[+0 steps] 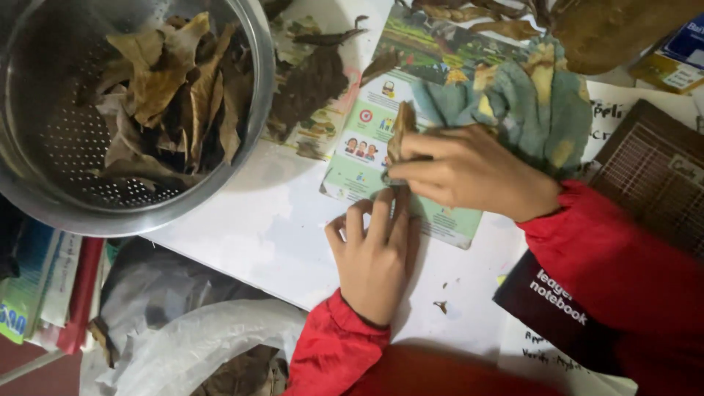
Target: Processing dried tea leaves by crumbling them with fingers and rubbing them with a cloth on a paper surface.
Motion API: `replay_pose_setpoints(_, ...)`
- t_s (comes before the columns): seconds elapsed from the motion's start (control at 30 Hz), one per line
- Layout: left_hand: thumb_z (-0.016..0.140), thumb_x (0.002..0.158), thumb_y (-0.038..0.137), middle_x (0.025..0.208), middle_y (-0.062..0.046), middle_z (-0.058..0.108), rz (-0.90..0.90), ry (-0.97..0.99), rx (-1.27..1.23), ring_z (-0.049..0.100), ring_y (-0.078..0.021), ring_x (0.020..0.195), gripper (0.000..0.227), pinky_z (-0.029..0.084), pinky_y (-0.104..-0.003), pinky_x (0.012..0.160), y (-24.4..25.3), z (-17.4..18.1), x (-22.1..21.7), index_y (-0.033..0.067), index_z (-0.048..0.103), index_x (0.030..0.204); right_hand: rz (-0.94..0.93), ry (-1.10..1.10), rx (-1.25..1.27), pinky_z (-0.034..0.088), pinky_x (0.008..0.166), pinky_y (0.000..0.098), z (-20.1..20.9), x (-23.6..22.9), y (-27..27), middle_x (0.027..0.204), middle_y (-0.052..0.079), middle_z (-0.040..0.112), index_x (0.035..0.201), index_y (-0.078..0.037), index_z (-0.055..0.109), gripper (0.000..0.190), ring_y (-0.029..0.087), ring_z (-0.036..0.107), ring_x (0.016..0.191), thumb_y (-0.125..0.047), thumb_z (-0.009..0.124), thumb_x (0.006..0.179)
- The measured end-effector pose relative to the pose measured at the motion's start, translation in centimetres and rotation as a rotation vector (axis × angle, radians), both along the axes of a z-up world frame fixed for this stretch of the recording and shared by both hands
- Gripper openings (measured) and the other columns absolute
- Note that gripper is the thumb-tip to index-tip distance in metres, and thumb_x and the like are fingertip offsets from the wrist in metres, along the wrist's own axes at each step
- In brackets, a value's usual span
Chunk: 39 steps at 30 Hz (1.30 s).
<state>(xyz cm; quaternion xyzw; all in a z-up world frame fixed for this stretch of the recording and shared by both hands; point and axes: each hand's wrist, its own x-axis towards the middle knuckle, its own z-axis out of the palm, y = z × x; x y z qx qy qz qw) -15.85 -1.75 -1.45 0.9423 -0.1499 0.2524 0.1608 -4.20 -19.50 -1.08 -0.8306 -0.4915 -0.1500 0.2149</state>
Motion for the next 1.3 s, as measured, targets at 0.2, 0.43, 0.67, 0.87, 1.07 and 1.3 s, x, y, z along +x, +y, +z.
replay_pose_setpoints(0.2, 0.063, 0.098, 0.019, 0.120, -0.003, 0.063, 0.023, 0.017, 0.021, 0.055, -0.0258, 0.099, 0.028, 0.036, -0.043, 0.079, 0.1, 0.6, 0.1, 0.0109, 0.069, 0.124, -0.299, -0.010, -0.075, 0.052, 0.056, 0.0442, 0.7, 1.1, 0.4, 0.097, 0.006, 0.057, 0.110, -0.014, 0.079, 0.016, 0.029, 0.063, 0.072, -0.009, 0.068, 0.101)
replay_pose_setpoints(0.43, 0.065, 0.095, 0.018, 0.124, -0.006, 0.064, 0.026, 0.027, 0.007, 0.057, -0.0286, 0.097, 0.014, 0.036, -0.044, 0.075, 0.1, 0.6, 0.1, 0.0115, 0.069, 0.106, 0.154, -0.009, -0.012, 0.053, 0.049, 0.0223, 2.9, 0.3, -0.2, 0.085, 0.001, 0.064, 0.096, -0.011, 0.078, 0.014, 0.011, 0.057, 0.063, 0.001, 0.075, 0.090)
replay_pose_setpoints(0.67, 0.062, 0.098, 0.021, 0.124, -0.002, 0.063, 0.055, 0.013, 0.059, 0.056, -0.0248, 0.096, 0.029, 0.038, -0.042, 0.076, -0.1, 0.9, 0.2, 0.0141, 0.069, 0.126, -0.083, 0.040, -0.193, 0.065, 0.050, 0.0313, 1.9, 1.1, 0.9, 0.091, 0.006, 0.057, 0.102, -0.006, 0.073, 0.013, 0.019, 0.062, 0.067, 0.005, 0.069, 0.096)
replay_pose_setpoints(0.87, 0.063, 0.097, 0.021, 0.121, 0.000, 0.064, 0.074, -0.033, 0.098, 0.057, -0.0238, 0.095, 0.028, 0.038, -0.042, 0.075, -0.4, 0.9, 0.0, 0.0154, 0.070, 0.123, -0.382, -0.060, -0.162, 0.045, 0.038, 0.0486, 0.7, 2.9, 1.1, 0.090, 0.009, 0.043, 0.098, -0.007, 0.071, 0.011, 0.030, 0.053, 0.055, -0.001, 0.062, 0.098)
replay_pose_setpoints(1.07, 0.064, 0.094, 0.024, 0.119, -0.002, 0.063, 0.075, -0.026, 0.047, 0.054, -0.0299, 0.095, 0.018, 0.037, -0.045, 0.070, -0.4, 0.5, 0.0, 0.0158, 0.072, 0.107, 0.023, -0.308, 0.153, 0.059, 0.058, 0.0236, 0.7, 0.6, -0.8, 0.147, 0.044, 0.041, 0.114, -0.001, 0.071, 0.017, 0.014, 0.067, 0.074, 0.002, 0.065, 0.098)
replay_pose_setpoints(1.3, 0.064, 0.095, 0.019, 0.118, -0.004, 0.067, 0.059, -0.051, 0.029, 0.056, -0.0276, 0.089, 0.015, 0.037, -0.043, 0.069, -0.5, 0.8, 0.5, 0.0123, 0.070, 0.106, -0.027, -0.071, -0.165, 0.054, 0.052, 0.0374, 2.9, 0.6, 0.4, 0.090, 0.002, 0.050, 0.093, -0.014, 0.069, 0.012, 0.020, 0.061, 0.070, -0.003, 0.069, 0.089)
